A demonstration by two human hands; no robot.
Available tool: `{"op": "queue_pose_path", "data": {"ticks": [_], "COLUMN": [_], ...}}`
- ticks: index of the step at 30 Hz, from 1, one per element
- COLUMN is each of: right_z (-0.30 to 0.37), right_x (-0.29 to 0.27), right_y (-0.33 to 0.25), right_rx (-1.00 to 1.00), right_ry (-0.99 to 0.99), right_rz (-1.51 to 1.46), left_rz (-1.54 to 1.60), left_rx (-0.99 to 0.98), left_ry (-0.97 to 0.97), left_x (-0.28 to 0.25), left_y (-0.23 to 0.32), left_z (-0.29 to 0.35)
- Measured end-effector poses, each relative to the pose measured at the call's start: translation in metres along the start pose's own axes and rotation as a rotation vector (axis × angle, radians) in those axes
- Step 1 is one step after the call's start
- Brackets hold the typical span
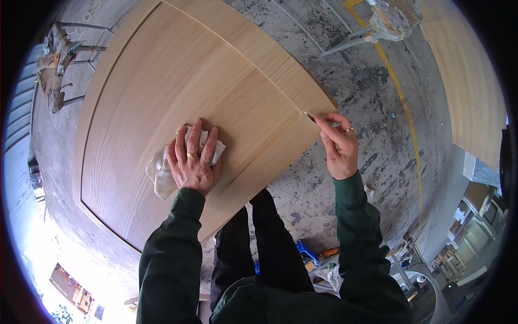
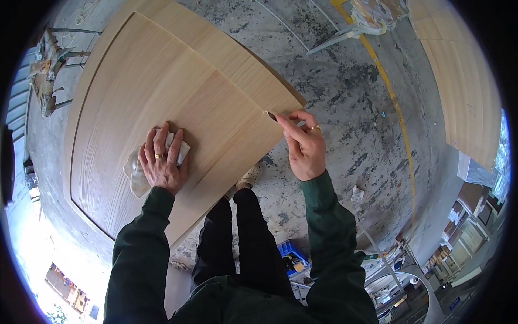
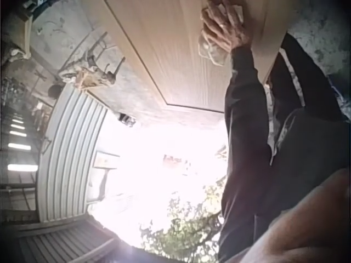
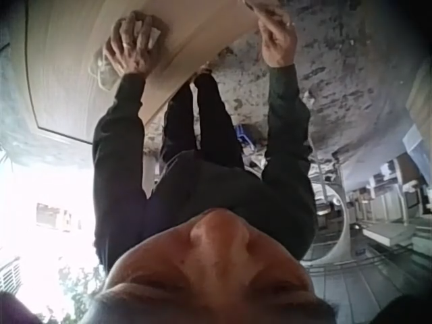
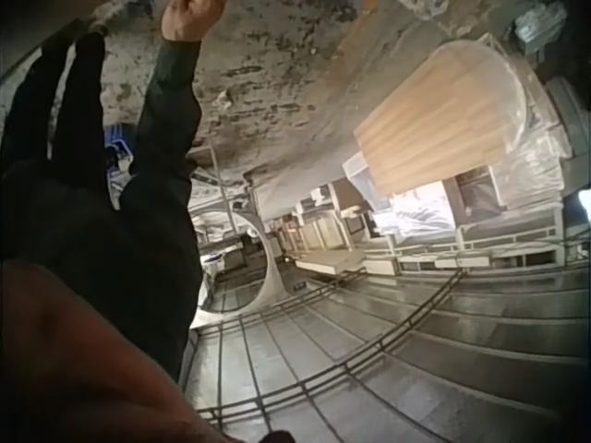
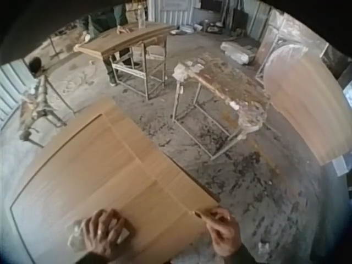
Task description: Wiping down a wooden cabinet door panel with a cloth and scraping off residue using a small hand tool.
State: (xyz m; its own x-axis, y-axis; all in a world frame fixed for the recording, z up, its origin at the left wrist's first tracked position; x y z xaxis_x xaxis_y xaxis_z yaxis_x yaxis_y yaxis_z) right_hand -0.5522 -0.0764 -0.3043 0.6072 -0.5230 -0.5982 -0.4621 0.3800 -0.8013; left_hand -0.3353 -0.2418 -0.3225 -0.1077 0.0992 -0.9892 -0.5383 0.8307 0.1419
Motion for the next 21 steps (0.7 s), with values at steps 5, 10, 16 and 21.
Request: {"op": "queue_pose_path", "data": {"ticks": [5, 10, 16, 21], "right_z": [-0.001, 0.0, -0.001, -0.001], "right_x": [0.0, 0.0, 0.001, 0.001], "right_y": [-0.001, -0.002, -0.008, -0.006], "right_rx": [-0.025, -0.04, -0.063, -0.073], "right_ry": [0.004, 0.003, -0.001, 0.003], "right_rz": [0.003, 0.019, 0.049, 0.05], "left_rz": [-0.005, 0.005, 0.002, 0.025], "left_rx": [-0.005, -0.002, -0.008, 0.003], "left_ry": [-0.01, 0.0, -0.011, 0.016], "left_x": [0.0, 0.0, -0.003, -0.002], "left_y": [0.0, 0.001, -0.001, 0.002], "left_z": [0.002, 0.001, 0.0, 0.0]}}
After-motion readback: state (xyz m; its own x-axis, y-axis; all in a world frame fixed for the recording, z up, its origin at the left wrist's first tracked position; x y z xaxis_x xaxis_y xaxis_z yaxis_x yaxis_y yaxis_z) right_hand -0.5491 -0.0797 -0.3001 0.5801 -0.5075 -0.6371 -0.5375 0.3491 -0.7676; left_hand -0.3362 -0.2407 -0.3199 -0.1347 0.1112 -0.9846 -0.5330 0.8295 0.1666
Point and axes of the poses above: each hand's wrist, its own z-axis away from the middle knuckle, its own x-axis out of the palm, y = z × x, the point moved 10 cm from there along -z, towards the middle knuckle, and after that the axes turned 1 degree about x, right-handed, at the moved point
